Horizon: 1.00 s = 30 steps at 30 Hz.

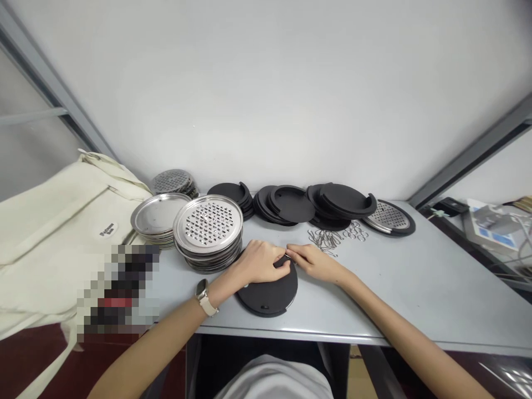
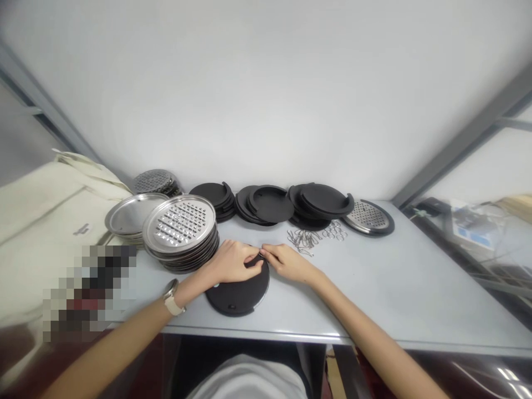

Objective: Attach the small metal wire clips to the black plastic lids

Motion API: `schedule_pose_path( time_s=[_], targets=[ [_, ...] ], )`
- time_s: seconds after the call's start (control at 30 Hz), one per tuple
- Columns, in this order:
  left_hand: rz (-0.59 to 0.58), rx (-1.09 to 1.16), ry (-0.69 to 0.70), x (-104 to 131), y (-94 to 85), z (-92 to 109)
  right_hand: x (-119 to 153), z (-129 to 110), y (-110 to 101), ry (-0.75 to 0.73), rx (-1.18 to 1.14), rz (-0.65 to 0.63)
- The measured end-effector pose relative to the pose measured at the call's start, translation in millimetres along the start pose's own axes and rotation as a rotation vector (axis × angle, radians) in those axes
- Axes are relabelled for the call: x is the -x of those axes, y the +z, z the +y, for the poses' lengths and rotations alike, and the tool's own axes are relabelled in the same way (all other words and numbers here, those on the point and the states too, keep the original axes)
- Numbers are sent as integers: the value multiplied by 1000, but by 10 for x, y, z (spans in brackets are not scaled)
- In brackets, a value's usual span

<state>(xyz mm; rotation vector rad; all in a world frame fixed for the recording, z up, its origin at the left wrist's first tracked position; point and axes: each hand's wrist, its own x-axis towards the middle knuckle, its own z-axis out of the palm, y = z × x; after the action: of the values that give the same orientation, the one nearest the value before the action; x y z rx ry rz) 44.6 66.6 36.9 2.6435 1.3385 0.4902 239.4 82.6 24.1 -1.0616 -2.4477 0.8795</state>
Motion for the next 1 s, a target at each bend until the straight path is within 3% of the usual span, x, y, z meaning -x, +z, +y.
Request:
schedule_pose_path(
  time_s=[0.8, 1.0],
  targets=[
    [26, -8, 66, 19, 0, -11, 50, 47, -91, 10, -43, -76],
    [17, -25, 49, 11, -2, -14, 48, 30, -65, 46, -33, -9]
  ],
)
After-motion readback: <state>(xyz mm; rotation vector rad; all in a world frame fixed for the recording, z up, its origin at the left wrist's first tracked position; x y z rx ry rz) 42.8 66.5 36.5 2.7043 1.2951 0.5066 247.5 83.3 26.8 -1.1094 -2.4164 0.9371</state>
